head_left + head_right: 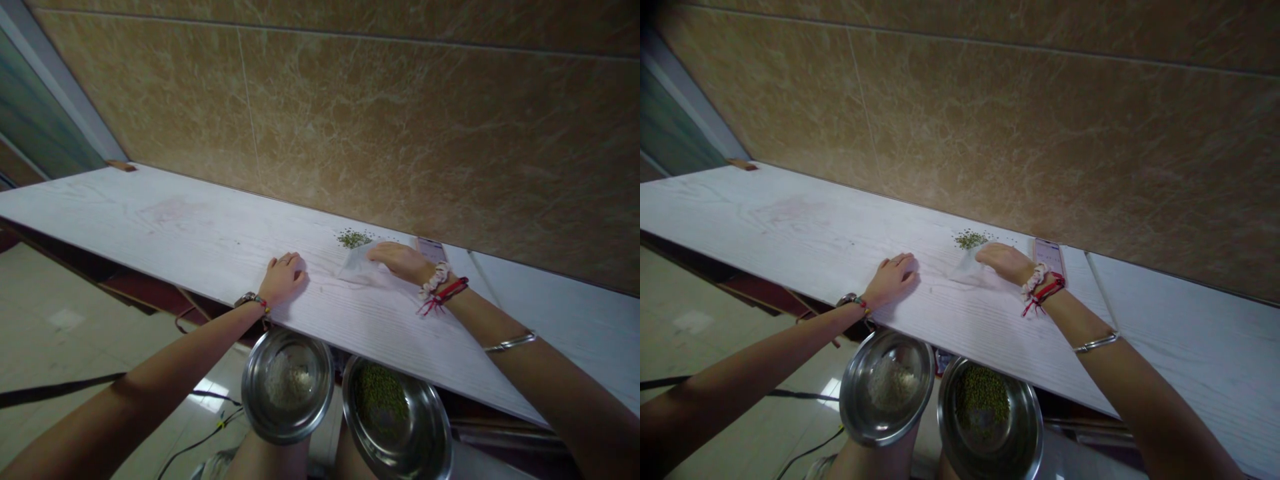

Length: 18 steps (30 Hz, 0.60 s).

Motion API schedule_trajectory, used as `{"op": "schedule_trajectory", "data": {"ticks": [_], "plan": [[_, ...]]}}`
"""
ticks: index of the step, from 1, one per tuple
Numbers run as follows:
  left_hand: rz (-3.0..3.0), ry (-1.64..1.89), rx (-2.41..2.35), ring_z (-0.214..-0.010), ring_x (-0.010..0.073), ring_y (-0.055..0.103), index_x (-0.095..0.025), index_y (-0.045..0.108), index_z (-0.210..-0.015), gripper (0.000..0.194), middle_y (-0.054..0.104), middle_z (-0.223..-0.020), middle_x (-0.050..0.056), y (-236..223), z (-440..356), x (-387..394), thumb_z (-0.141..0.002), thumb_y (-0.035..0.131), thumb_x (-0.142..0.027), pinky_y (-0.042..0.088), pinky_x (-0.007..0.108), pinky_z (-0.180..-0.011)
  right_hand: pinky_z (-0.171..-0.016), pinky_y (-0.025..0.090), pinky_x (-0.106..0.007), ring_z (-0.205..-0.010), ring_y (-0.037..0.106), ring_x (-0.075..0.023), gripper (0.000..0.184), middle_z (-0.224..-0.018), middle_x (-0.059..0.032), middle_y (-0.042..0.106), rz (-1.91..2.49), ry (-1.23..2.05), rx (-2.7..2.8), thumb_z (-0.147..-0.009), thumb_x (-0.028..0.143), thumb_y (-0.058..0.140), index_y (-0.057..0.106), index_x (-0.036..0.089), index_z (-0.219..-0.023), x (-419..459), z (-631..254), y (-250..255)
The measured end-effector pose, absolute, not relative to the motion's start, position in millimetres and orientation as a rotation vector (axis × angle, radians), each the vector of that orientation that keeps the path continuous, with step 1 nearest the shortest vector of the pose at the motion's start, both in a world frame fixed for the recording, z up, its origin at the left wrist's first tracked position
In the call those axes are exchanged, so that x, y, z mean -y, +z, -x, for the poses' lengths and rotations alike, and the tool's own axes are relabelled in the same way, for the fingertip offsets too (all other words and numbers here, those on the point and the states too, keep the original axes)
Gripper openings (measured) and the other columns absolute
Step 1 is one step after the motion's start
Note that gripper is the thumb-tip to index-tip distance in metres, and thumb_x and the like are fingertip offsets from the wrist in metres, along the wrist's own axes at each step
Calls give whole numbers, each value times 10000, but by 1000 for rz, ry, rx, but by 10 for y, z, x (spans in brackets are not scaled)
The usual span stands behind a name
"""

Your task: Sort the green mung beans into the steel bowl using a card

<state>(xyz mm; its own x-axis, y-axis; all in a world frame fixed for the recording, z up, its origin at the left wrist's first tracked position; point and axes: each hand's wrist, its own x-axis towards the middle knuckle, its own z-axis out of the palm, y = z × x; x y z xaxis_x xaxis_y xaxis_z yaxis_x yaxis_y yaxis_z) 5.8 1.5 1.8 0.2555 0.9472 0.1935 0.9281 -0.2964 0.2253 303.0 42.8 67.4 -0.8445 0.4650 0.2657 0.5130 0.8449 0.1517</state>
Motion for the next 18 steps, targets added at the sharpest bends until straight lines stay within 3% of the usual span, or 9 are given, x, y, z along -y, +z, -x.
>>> {"op": "schedule_trajectory", "data": {"ticks": [13, 18], "plan": [[-2410, 387, -1901, -1262, 265, 446, -114, 545, -1214, 380, 507, -1355, 141, 42, -113, 12, -877, 416, -232, 315, 437, -1049, -827, 547, -352, -924, 668, -160, 385, -962, -51, 727, 671, -461, 2705, -822, 15, 358, 659, 204, -971, -125, -3402, 628], [-2437, 400, -1897, -1259, 262, 447, -127, 558, -1195, 362, 515, -1349, 130, 34, -114, 9, -875, 417, -225, 325, 442, -1038, -809, 515, -335, -900, 661, -179, 329, -947, -75, 727, 918, -606, 2512, -823, 30, 404, 654, 176, -980, -99, -3300, 716]]}}
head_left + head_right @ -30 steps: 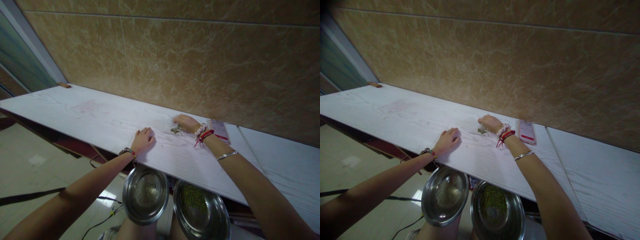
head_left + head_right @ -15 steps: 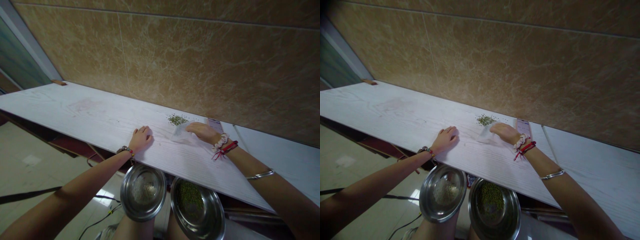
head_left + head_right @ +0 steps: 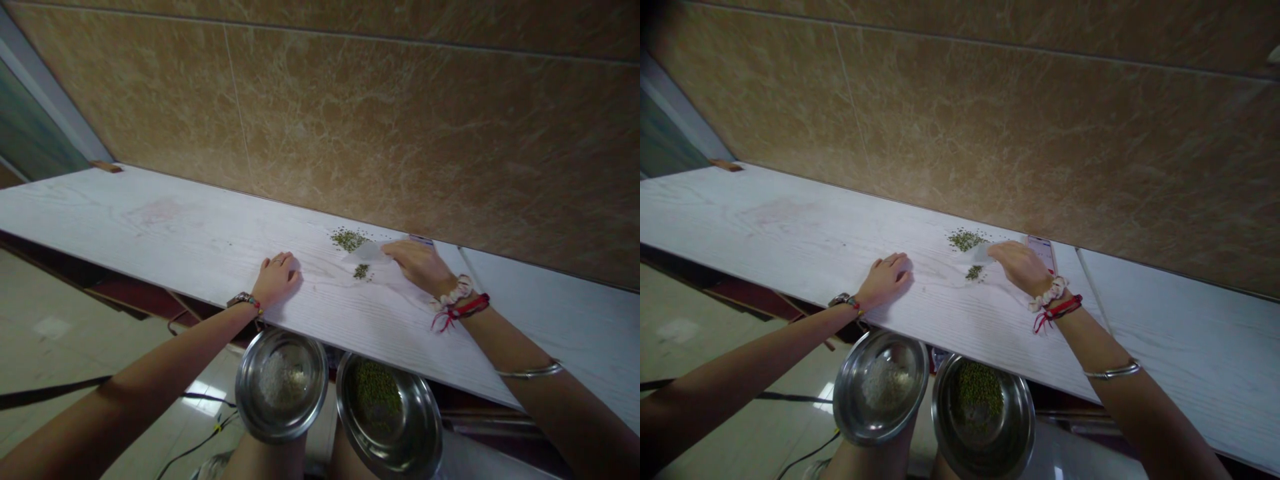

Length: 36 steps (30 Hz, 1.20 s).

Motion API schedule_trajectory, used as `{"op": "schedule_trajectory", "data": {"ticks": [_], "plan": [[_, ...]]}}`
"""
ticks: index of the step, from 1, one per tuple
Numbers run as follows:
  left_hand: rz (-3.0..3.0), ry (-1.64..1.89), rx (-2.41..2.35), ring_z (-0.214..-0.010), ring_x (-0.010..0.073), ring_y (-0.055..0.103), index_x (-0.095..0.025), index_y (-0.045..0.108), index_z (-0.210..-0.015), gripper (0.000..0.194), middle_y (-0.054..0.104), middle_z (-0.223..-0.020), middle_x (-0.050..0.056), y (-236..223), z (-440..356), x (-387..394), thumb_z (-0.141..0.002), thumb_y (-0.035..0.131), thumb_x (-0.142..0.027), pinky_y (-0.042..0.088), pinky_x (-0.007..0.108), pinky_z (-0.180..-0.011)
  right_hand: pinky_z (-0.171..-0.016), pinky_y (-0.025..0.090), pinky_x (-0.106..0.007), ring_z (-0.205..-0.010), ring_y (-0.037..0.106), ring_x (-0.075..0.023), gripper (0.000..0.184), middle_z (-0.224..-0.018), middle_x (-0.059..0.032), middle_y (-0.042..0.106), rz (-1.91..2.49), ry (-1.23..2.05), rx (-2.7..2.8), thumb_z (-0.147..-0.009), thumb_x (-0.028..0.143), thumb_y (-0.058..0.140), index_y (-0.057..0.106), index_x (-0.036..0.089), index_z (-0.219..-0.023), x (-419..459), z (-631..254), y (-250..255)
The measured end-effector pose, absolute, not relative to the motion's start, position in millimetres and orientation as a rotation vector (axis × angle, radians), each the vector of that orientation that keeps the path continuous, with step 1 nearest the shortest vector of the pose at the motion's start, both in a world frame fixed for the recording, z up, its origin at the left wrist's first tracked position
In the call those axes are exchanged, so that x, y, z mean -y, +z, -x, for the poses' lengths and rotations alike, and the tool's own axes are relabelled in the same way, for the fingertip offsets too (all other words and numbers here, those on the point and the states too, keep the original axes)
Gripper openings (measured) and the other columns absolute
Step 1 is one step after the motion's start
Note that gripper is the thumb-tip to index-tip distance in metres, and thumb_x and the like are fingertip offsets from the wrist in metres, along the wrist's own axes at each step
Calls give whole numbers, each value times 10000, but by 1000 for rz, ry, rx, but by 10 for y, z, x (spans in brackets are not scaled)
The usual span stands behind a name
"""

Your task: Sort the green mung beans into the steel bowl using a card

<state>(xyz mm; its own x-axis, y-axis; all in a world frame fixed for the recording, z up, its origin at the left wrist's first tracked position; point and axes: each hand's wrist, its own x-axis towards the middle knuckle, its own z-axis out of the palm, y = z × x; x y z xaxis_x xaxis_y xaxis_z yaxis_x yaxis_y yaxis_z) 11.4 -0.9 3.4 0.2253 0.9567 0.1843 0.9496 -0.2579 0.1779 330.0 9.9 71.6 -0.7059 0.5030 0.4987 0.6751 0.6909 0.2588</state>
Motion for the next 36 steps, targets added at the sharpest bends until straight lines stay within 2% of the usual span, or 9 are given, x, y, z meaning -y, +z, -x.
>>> {"op": "schedule_trajectory", "data": {"ticks": [3, 6, 10, 16, 28, 31, 36], "plan": [[-2432, 395, -1899, -1274, 268, 433, -109, 548, -1212, 376, 505, -1357, 143, 43, -115, 14, -882, 415, -233, 322, 446, -1042, -705, 486, -313, -768, 655, -194, 274, -839, -89, 726, 1191, -739, 2419, -825, 64, 441, 657, 150, -970, -113, -3171, 755], [-2432, 378, -1899, -1285, 274, 421, -109, 546, -1215, 379, 494, -1368, 143, 50, -118, 20, -888, 408, -240, 318, 459, -1046, -665, 439, -292, -725, 638, -184, 293, -802, -90, 721, 1296, -813, 2439, -818, 46, 425, 659, 138, -969, -100, -3068, 721], [-2420, 356, -1902, -1294, 276, 409, -89, 533, -1231, 397, 482, -1377, 152, 43, -122, 20, -885, 406, -235, 303, 466, -1059, -666, 412, -285, -738, 623, -170, 313, -807, -76, 718, 1258, -818, 2503, -797, 12, 421, 658, 146, -952, -6, -3026, 572], [-2447, 374, -1881, -1271, 270, 434, -110, 561, -1181, 365, 504, -1354, 149, 49, -128, 16, -877, 400, -230, 312, 471, -1048, -650, 411, -289, -690, 589, -160, 273, -776, -75, 696, 994, -902, 2471, -846, 30, 406, 654, 136, -890, 326, -3082, 372], [-2499, 336, -1896, -1241, 262, 461, -112, 560, -1184, 373, 520, -1338, 146, 55, -131, 23, -879, 379, -229, 346, 437, -1017, -736, 499, -293, -853, 644, -160, 301, -896, -74, 728, 774, -905, 2456, -824, -44, 418, 653, 120, -917, 966, -3212, 319], [-2497, 312, -1911, -1260, 279, 443, -82, 555, -1195, 387, 511, -1342, 167, 58, -147, 27, -884, 378, -228, 342, 453, -1021, -750, 513, -296, -869, 654, -164, 255, -909, -85, 731, 772, -898, 2421, -845, -3, 453, 655, 117, -944, 1031, -3243, 416], [-2506, 309, -1930, -1271, 286, 436, -104, 563, -1194, 376, 509, -1347, 162, 53, -159, 27, -881, 386, -211, 347, 457, -1015, -738, 525, -299, -877, 663, -171, 256, -913, -94, 731, 874, -914, 2323, -843, 19, 488, 662, 132, -992, 1026, -3287, 525]]}}
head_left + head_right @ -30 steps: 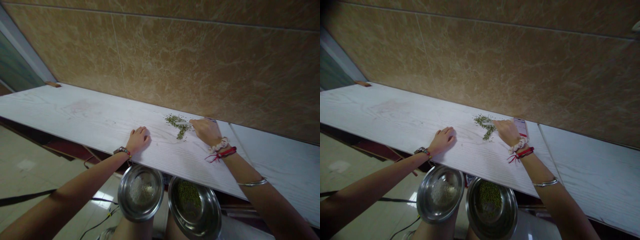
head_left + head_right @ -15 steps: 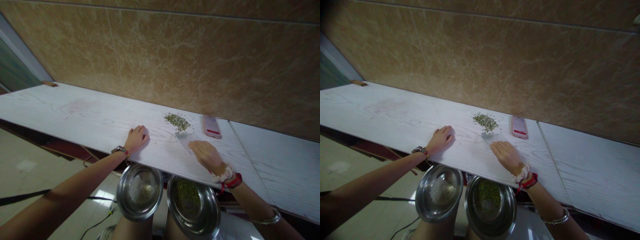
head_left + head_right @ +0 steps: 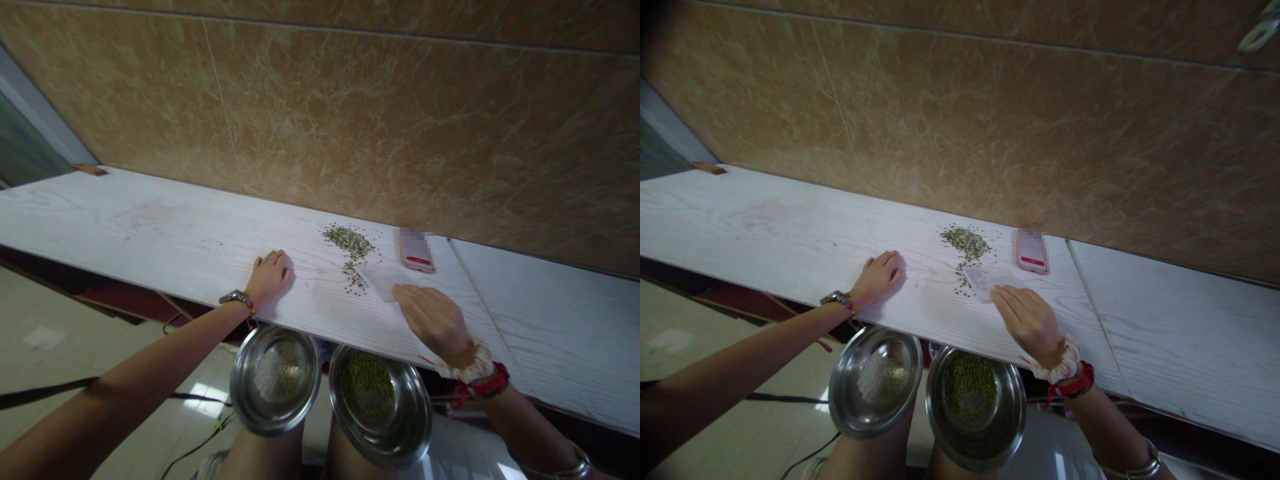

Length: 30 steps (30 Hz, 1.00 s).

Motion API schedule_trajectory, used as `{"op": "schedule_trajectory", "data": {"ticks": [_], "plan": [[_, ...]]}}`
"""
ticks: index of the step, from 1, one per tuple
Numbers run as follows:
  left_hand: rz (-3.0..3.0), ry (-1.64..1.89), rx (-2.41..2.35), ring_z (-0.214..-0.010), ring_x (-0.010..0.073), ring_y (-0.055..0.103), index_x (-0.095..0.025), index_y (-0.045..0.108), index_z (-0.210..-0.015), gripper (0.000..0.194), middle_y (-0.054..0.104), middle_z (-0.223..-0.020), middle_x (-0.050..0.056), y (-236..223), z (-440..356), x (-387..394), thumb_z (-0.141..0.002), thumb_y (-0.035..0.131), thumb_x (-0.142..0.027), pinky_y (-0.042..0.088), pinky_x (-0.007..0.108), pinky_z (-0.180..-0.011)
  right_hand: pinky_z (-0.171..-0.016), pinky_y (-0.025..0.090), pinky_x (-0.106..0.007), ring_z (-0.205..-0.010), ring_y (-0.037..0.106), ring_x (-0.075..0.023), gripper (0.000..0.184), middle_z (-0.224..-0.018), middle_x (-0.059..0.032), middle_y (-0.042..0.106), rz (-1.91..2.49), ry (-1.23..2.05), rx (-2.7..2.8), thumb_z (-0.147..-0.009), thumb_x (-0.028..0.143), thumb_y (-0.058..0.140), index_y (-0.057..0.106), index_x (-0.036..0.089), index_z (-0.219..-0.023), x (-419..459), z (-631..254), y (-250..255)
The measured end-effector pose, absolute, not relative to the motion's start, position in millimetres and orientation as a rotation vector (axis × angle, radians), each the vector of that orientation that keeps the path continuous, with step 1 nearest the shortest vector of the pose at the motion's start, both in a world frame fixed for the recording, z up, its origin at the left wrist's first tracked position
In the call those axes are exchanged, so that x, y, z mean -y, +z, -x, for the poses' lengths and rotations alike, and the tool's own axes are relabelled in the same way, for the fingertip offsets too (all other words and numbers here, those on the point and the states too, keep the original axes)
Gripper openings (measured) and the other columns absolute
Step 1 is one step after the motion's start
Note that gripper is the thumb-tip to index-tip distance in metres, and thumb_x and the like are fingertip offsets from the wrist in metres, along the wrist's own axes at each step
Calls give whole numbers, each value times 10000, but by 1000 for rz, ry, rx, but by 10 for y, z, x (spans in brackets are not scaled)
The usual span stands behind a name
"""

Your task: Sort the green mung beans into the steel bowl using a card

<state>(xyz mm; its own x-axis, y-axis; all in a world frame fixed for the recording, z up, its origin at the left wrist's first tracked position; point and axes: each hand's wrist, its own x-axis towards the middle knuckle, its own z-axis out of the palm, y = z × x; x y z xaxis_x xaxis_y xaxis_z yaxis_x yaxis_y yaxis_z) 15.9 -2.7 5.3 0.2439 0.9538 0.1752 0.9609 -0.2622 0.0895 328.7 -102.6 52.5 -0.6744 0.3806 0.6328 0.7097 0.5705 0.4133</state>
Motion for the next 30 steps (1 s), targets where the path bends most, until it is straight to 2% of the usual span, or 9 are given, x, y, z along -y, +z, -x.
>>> {"op": "schedule_trajectory", "data": {"ticks": [8, 13, 16, 20, 23, 26, 30], "plan": [[2460, -306, 1852, -1266, 311, 436, -87, 557, -1200, 391, 505, -1344, 181, 37, -157, 35, -880, 369, -211, 354, 486, -1002, -734, 528, -289, -855, 663, -164, 279, -895, -83, 735, 819, -896, 2447, -830, -18, 453, 676, 119, -927, 1165, -3266, 379], [2468, -230, 1820, -1220, 316, 475, -77, 564, -1168, 373, 523, -1308, 194, 88, -160, 26, -874, 368, -198, 377, 476, -982, -773, 520, -306, -906, 657, -166, 292, -946, -88, 730, 846, -874, 2450, -847, 8, 446, 656, 138, -1003, 1299, -3299, 421], [2464, -124, 1788, -1148, 302, 522, -74, 579, -1119, 340, 558, -1238, 192, 151, -187, -4, -858, 398, -196, 414, 416, -947, -757, 509, -297, -884, 659, -168, 255, -916, -90, 729, 932, -865, 2356, -850, 32, 475, 640, 135, -1015, 1298, -3344, 487], [2427, -91, 1854, -1056, 308, 556, -91, 594, -1073, 316, 599, -1109, 186, 180, -275, -30, -878, 397, -242, 457, 403, -856, -740, 490, -293, -843, 656, -159, 317, -889, -74, 727, 1013, -851, 2265, -843, 18, 462, 623, 156, -1079, 1256, -3373, 495], [2410, -186, 1845, -1141, 323, 510, -125, 585, -1124, 329, 579, -1163, 182, 117, -329, -31, -896, 390, -259, 431, 447, -894, -747, 485, -296, -852, 649, -162, 296, -892, -78, 725, 1035, -841, 2288, -853, 35, 462, 630, 148, -1069, 1248, -3346, 441], [2502, -280, 1757, -1284, 308, 400, -153, 557, -1187, 347, 508, -1322, 151, 28, -330, -38, -899, 379, -226, 360, 475, -992, -751, 485, -305, -856, 637, -167, 287, -898, -85, 721, 1046, -801, 2313, -858, 42, 453, 641, 140, -1052, 1275, -3294, 386], [2547, -334, 1732, -1263, 270, 437, -175, 560, -1185, 346, 516, -1334, 134, -30, -302, -58, -901, 367, -222, 355, 457, -1002, -775, 481, -321, -882, 626, -172, 326, -925, -82, 717, 1025, -705, 2354, -849, 40, 455, 634, 154, -1096, 1341, -3245, 373]]}}
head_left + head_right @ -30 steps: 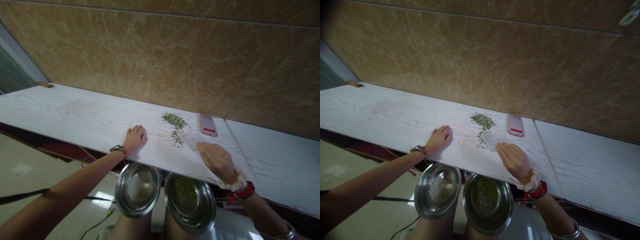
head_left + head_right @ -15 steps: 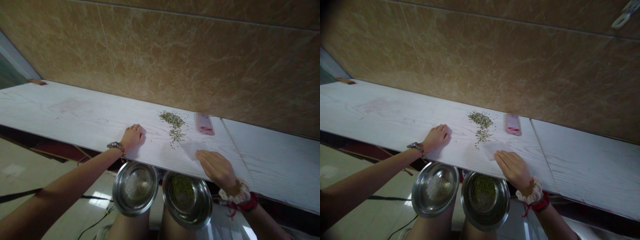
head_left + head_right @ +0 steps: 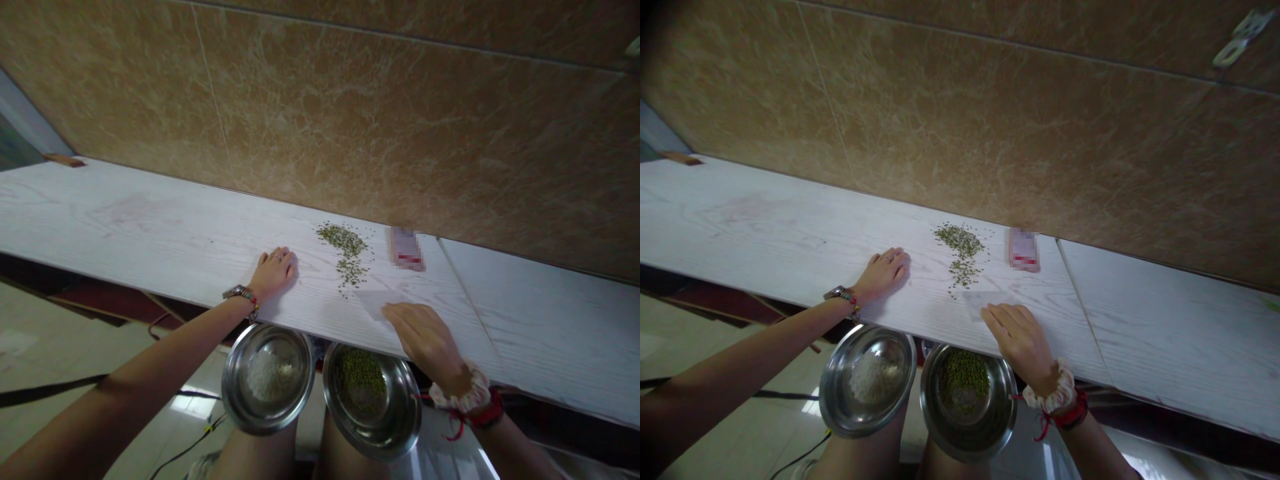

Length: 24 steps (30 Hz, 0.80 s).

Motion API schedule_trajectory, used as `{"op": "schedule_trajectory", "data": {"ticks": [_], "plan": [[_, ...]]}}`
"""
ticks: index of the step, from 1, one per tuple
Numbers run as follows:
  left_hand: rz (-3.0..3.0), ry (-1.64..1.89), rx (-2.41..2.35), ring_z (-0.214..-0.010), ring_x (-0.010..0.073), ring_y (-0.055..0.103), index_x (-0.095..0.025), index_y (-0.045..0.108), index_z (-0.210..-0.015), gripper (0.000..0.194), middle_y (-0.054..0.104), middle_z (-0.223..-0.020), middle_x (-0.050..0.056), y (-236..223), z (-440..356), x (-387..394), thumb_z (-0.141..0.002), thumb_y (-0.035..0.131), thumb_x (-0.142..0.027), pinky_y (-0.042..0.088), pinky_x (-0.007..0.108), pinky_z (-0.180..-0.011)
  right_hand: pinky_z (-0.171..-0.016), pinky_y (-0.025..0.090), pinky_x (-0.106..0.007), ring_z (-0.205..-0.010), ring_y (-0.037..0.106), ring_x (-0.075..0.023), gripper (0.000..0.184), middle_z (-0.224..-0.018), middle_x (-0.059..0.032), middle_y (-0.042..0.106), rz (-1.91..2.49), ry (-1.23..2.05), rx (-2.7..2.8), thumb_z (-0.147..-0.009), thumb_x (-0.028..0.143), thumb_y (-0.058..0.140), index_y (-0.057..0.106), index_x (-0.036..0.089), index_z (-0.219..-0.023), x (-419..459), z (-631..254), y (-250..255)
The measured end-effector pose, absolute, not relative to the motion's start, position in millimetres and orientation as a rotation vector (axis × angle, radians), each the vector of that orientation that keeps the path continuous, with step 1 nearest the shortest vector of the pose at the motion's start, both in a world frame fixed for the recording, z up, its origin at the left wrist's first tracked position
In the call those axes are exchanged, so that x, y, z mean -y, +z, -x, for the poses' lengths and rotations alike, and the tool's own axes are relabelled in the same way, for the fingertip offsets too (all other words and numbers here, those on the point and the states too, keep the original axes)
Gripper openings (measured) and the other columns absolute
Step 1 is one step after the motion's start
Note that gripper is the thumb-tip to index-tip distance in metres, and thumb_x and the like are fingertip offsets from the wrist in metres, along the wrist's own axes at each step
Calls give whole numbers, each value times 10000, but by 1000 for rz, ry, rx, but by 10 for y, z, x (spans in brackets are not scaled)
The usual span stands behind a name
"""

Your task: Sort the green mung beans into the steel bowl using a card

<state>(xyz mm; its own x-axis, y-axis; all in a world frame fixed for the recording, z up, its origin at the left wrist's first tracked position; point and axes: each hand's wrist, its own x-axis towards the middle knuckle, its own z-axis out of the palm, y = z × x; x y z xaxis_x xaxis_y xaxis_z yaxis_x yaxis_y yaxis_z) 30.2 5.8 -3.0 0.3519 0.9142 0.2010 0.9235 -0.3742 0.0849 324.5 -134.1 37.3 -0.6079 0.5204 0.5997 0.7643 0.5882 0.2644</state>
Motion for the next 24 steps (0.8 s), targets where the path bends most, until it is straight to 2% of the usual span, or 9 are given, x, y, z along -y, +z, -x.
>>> {"op": "schedule_trajectory", "data": {"ticks": [9, 18, 24], "plan": [[2561, -417, 1781, -1259, 251, 446, -154, 596, -1128, 326, 546, -1305, 137, 30, -313, -36, -881, 394, -221, 354, 429, -1004, -756, 492, -316, -831, 622, -169, 312, -882, -71, 717, 1075, -816, 2304, -856, 27, 422, 649, 154, -1029, 1196, -3199, 416], [2552, -424, 1809, -1241, 242, 460, -180, 586, -1154, 338, 532, -1329, 107, 23, -310, -50, -877, 401, -238, 356, 407, -1007, -763, 503, -317, -865, 627, -175, 366, -907, -79, 715, 1039, -733, 2343, -847, 35, 451, 616, 157, -1151, 1372, -3208, 435], [2558, -424, 1835, -1255, 259, 451, -143, 585, -1166, 354, 518, -1343, 134, 24, -310, -50, -874, 405, -229, 338, 428, -1026, -746, 499, -311, -841, 627, -174, 321, -879, -82, 716, 1045, -770, 2346, -842, 18, 437, 631, 132, -1071, 1395, -3174, 430]]}}
